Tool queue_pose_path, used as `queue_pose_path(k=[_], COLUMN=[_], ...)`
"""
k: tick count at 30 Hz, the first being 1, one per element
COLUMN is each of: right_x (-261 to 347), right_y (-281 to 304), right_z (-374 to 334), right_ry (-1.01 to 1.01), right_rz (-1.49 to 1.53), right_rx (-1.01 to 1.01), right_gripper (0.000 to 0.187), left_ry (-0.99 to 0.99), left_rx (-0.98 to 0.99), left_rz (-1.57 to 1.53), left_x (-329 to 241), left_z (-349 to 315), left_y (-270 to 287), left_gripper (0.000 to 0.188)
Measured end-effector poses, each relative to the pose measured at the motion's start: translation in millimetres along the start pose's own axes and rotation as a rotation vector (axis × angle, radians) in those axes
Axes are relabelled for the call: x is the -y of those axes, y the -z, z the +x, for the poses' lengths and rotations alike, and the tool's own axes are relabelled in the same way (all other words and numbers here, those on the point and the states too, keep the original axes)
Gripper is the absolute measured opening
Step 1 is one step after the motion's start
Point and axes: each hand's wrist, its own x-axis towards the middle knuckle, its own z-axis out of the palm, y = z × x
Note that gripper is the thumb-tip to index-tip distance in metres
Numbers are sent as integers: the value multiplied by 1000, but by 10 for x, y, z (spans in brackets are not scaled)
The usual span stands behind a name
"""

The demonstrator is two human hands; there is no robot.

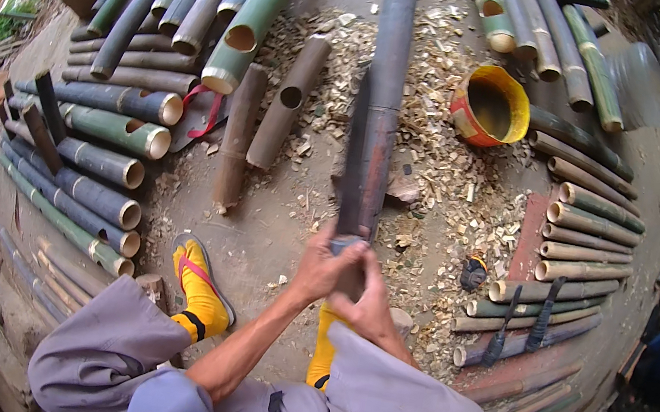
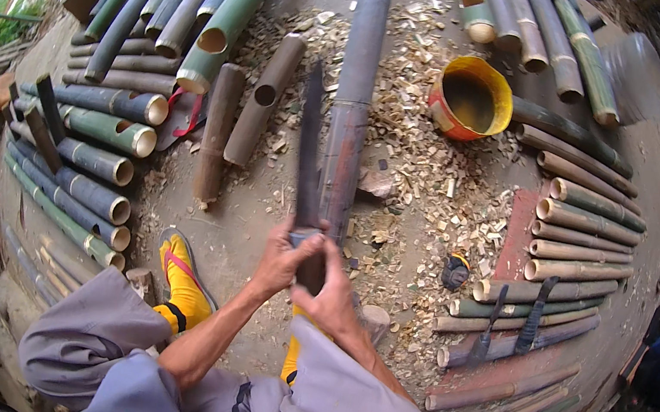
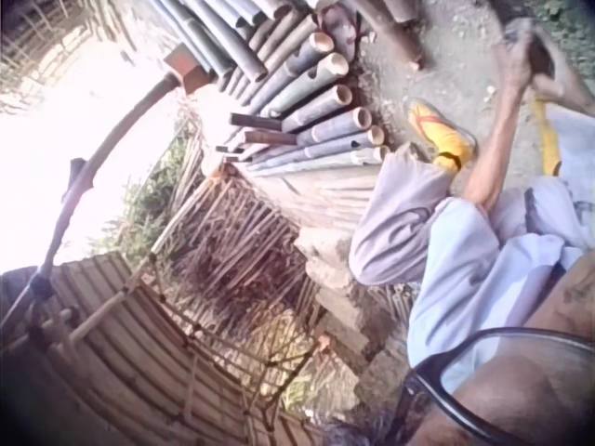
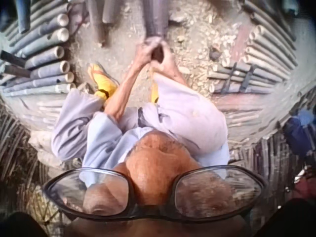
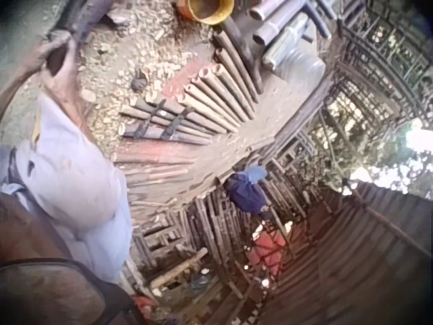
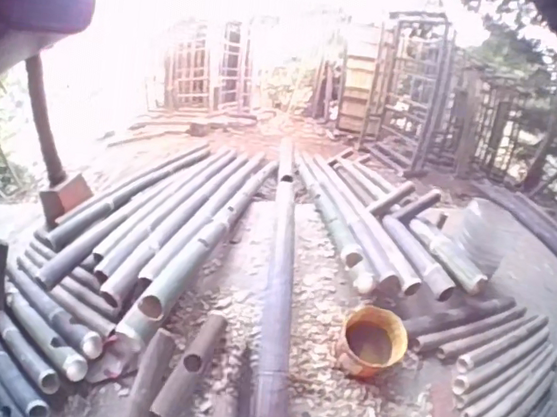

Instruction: The person carves a hole into a long bamboo pole using a knife and a wooden mallet, then smooths the interior edges with a chisel and a smaller blade.

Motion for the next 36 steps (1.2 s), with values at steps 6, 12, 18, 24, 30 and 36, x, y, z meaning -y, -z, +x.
queue_pose_path(k=[6,12,18,24,30,36], right_x=[-333,-609,-933,-758,-343,-36], right_y=[266,388,344,340,376,266], right_z=[30,182,249,107,-57,38], right_ry=[-141,-273,-136,26,-91,74], right_rz=[-219,-315,-689,-636,15,700], right_rx=[-349,-246,-250,-459,-303,-371], right_gripper=[49,52,60,57,59,72], left_ry=[-442,-42,94,-27,-121,-243], left_rx=[-450,-495,-415,-357,-254,224], left_rz=[1031,1433,1444,1292,805,648], left_x=[-21,-162,-211,-250,-339,-427], left_z=[793,1275,1359,1193,482,-69], left_y=[746,1384,1356,1630,1073,-51], left_gripper=[62,71,70,75,68,59])
